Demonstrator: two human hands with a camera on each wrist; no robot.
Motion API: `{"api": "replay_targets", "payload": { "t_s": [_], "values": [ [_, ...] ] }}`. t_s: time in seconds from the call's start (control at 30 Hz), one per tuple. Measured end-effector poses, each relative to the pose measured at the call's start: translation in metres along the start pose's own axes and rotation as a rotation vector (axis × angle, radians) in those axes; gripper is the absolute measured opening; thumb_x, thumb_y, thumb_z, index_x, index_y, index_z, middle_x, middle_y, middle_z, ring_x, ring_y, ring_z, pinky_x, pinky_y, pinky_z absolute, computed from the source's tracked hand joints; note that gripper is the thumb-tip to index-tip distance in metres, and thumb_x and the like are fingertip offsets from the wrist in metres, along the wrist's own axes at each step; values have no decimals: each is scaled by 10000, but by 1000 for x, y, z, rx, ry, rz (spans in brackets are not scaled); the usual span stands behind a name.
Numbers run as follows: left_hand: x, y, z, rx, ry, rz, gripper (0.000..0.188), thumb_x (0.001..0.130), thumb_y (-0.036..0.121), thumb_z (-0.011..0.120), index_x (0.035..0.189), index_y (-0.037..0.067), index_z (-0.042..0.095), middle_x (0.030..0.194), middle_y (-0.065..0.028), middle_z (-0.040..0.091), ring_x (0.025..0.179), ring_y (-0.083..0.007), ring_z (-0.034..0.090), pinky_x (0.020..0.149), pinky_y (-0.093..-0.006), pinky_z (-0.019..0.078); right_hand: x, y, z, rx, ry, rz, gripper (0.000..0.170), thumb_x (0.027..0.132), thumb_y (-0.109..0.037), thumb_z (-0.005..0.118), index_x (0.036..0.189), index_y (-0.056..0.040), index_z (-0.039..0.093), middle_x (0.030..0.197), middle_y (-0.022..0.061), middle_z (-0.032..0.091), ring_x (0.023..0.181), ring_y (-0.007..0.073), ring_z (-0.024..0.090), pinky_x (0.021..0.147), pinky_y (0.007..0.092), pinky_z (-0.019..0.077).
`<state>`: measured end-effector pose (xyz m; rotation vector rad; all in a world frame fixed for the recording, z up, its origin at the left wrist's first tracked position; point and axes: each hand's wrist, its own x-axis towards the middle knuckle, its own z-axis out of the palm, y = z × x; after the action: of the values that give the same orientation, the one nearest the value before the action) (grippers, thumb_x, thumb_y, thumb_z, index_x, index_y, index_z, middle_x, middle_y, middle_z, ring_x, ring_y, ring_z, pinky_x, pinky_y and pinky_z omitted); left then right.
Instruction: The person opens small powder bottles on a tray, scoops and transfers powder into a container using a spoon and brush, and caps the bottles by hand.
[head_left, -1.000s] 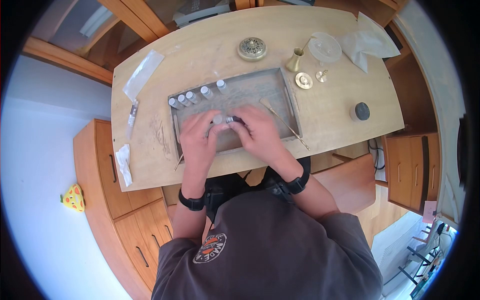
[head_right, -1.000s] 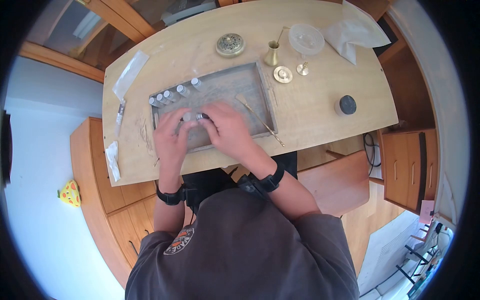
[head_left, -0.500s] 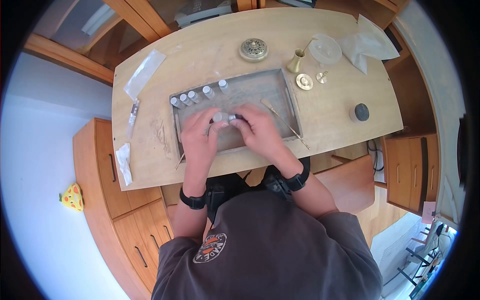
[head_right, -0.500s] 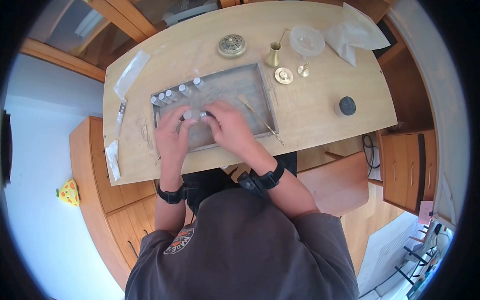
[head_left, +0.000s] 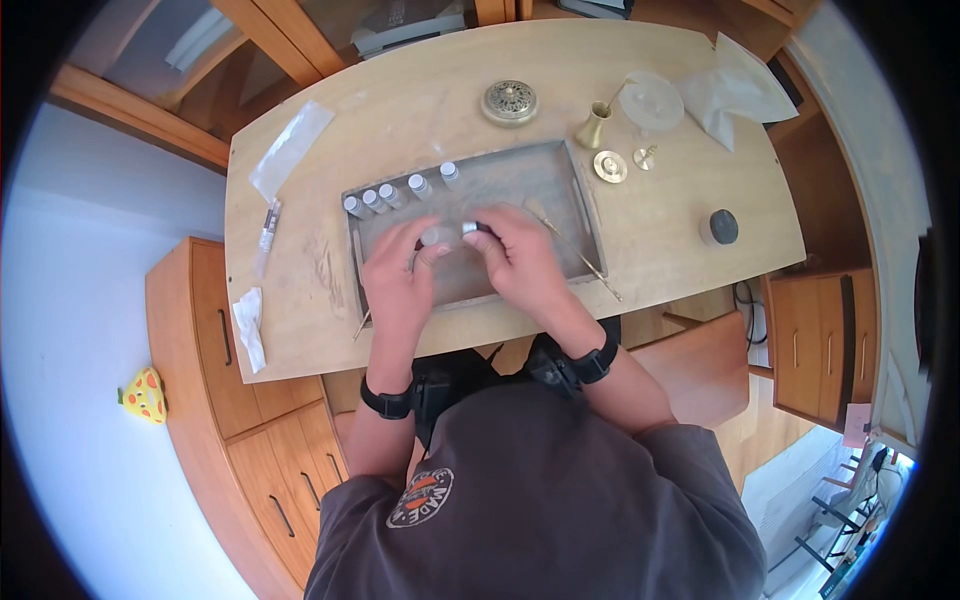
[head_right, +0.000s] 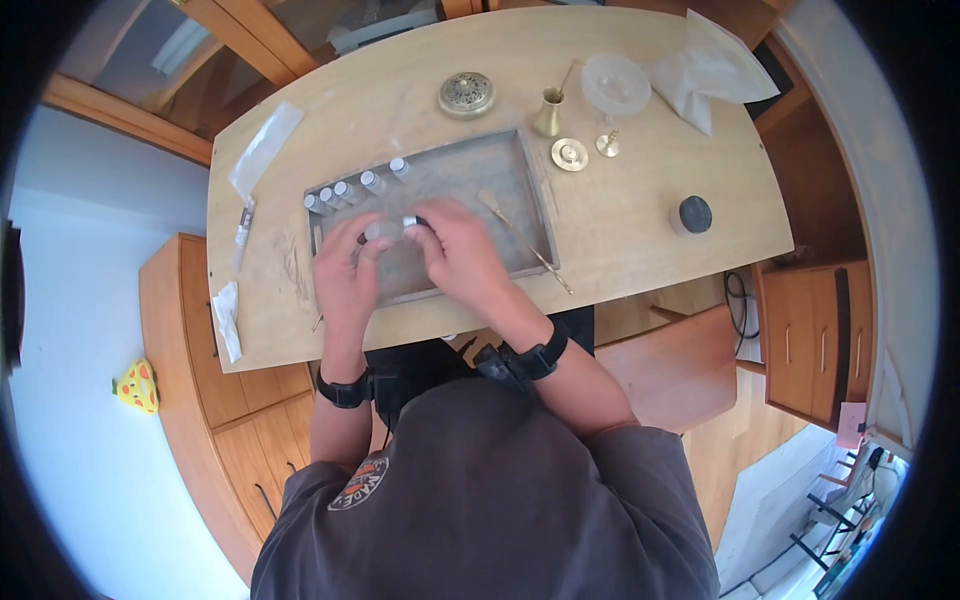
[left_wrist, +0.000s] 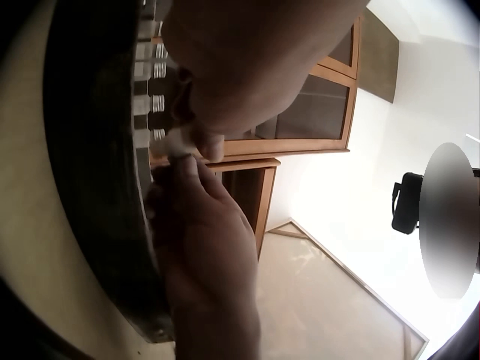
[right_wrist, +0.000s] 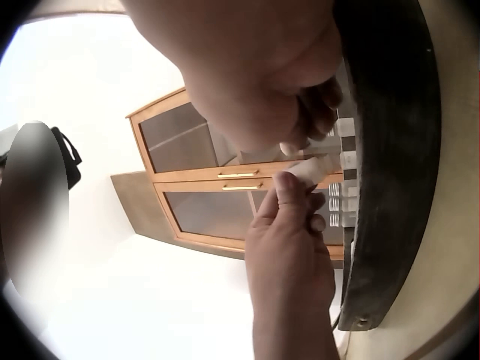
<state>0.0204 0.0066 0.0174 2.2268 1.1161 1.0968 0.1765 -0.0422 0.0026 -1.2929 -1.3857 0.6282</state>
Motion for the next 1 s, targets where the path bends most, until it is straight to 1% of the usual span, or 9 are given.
{"api": "replay_targets", "payload": {
  "t_s": [0.1,0.2,0.27,0.37,0.43,0.63,0.87,0.97,1.0],
  "values": [
    [-4,-1,1,-50,-4,-64,256,799,81,722,1042,29,664,895,-128,656,762,-239,628,690,-324,500,-2,-1,2,-30,100,-17,197,832,0,624,1027,28,624,900,191,617,829,383,585,741,402,478],
    [-5,-2,0,-126,-11,-142,233,836,95,703,1055,26,663,918,-118,670,784,-206,630,710,-315,500,0,2,2,13,-58,-21,191,832,-5,628,1021,27,626,906,190,619,831,378,590,735,398,481],
    [-6,-9,-2,-181,-14,-230,218,867,106,688,1067,22,662,935,-110,682,799,-190,630,728,-309,500,-2,1,-3,-51,88,-14,207,862,1,616,1068,9,634,921,147,627,795,286,607,726,338,482],
    [-9,-24,-2,-652,78,-415,259,935,154,640,1150,11,636,994,-89,688,830,-169,611,761,-288,489,-2,-1,-14,-74,135,-17,210,831,-1,629,1039,17,624,895,176,621,819,356,602,722,385,483],
    [-9,-35,-8,-1255,76,-636,337,972,192,592,1247,-1,572,1053,-88,667,849,-173,578,768,-277,468,-3,-5,-19,-65,133,-10,209,831,-1,630,1039,15,625,883,170,618,812,349,604,719,382,484],
    [-9,-48,-6,-1867,-137,-627,374,981,221,554,1283,3,526,1093,-94,611,825,-161,517,708,-292,428,-6,-11,-19,-81,91,-58,215,835,-6,634,1049,8,623,866,153,611,788,326,610,699,372,487],
    [-7,-43,-8,-1997,-135,-681,355,986,215,542,1271,3,534,1079,-97,614,805,-163,508,699,-298,417,-6,-14,-18,-55,75,-70,227,832,-13,647,1055,9,616,866,148,611,775,298,617,689,352,491],
    [-10,-41,-8,-1870,-125,-630,339,990,201,541,1265,1,541,1084,-102,638,825,-147,525,723,-286,425,-7,-15,-16,-9,84,-53,224,829,-18,655,1049,7,618,853,143,610,746,278,617,670,347,491],
    [-11,-37,-6,-1544,-31,-572,333,987,192,552,1259,-1,547,1089,-101,649,843,-133,536,746,-276,430,-7,-15,-15,-9,84,-53,224,829,-18,655,1049,7,618,853,143,610,746,278,617,670,347,491]
  ]
}}
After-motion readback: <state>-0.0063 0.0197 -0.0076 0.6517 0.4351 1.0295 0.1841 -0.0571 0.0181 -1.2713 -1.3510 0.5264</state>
